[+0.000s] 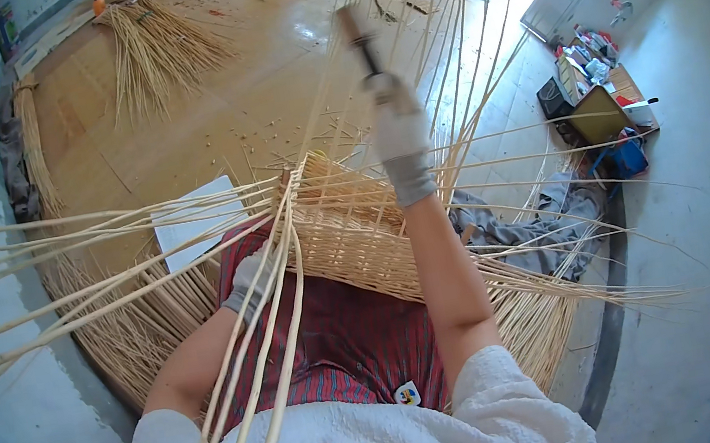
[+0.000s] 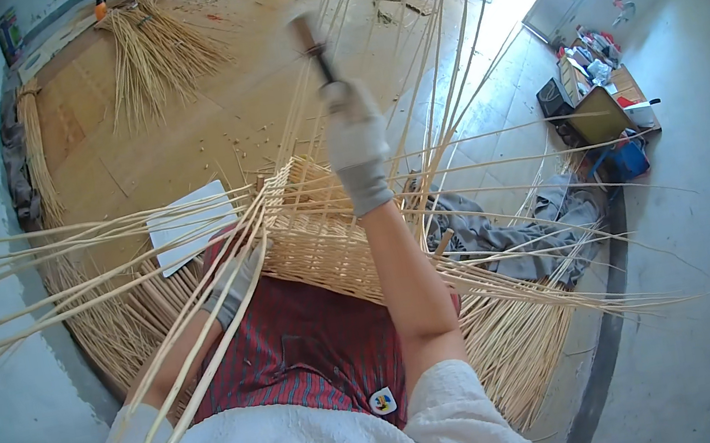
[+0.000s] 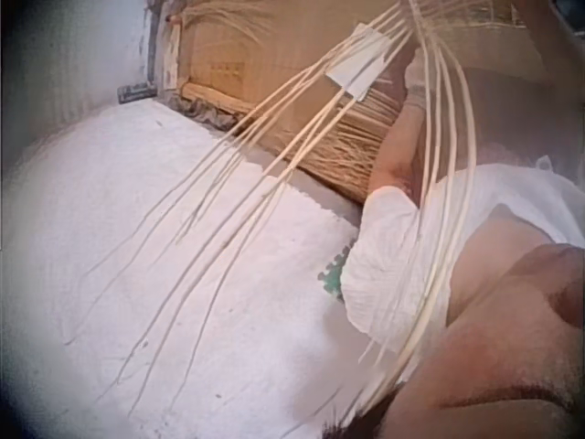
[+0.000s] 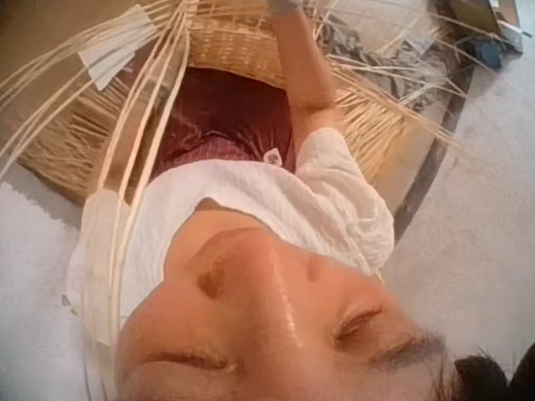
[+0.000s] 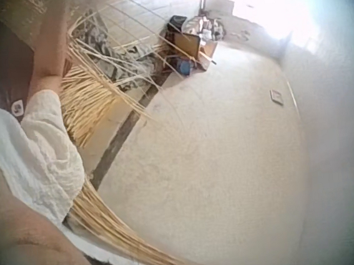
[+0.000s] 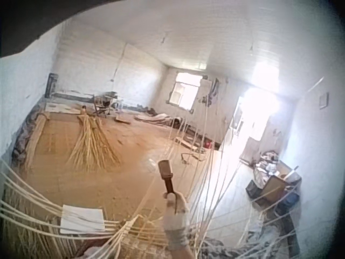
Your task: The person sits on the floor and weaves a basket using thin wooden strips. They interlace the strips by hand, pulling and adjusting them to form the basket's structure.
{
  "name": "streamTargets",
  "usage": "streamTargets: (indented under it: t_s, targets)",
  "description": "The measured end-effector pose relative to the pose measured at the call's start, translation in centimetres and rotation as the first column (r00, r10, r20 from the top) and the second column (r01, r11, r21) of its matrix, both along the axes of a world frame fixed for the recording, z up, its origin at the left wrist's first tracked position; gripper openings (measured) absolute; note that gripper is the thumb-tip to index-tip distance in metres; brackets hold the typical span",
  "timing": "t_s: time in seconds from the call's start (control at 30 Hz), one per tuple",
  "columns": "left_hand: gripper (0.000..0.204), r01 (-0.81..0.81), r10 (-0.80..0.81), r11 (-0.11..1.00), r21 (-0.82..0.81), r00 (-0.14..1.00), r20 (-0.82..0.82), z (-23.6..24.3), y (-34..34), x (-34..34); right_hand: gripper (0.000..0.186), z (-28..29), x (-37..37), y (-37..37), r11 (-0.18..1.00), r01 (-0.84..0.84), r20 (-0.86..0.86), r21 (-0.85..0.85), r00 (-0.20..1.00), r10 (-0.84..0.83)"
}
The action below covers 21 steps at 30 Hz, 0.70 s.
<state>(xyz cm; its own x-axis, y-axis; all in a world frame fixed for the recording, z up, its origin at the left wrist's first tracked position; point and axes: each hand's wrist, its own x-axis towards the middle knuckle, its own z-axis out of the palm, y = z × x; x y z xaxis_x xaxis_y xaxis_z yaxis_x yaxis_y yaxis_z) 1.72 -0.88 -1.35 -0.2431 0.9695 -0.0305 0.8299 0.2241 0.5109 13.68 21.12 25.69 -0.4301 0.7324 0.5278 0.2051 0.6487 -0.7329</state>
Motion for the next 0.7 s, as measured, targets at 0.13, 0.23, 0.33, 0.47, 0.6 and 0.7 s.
streamTargets:
  t_s: [0.13,0.23,0.33,0.47,0.6,0.7]
  targets:
    - [0.055,0.022,-0.022,1.0,0.003,0.998,0.062,-0.5,0.8,-0.3,0.024,-10.6,1.7,2.0,0.725,-0.115,0.625,0.679,0.609,-0.488]
    - [0.055,-0.013,0.013,1.0,-0.007,0.998,0.067,-0.5,-0.3,-1.5,0.022,-7.8,0.8,-0.4,0.736,-0.279,0.62,0.617,0.749,-0.236]
    - [0.055,-0.01,0.011,1.0,-0.017,0.998,0.067,-0.2,0.1,-1.7,0.023,-1.0,2.3,-1.6,0.983,-0.03,0.084,0.182,0.996,0.015]
    - [0.055,-0.023,0.026,1.0,-0.017,0.973,0.231,-2.1,2.0,-1.5,0.022,-7.9,2.4,-0.8,0.856,-0.108,0.729,0.505,0.585,-0.357]
    - [0.083,0.028,-0.029,0.992,0.127,1.0,0.007,-0.6,-0.6,-3.1,0.023,-4.8,4.9,-4.8,0.995,-0.037,0.224,-0.088,0.973,0.056]
    - [0.093,0.103,-0.101,0.979,0.177,0.995,-0.018,2.1,1.2,-1.7,0.027,-3.4,13.1,-6.6,0.959,-0.02,-0.129,-0.282,0.992,-0.017]
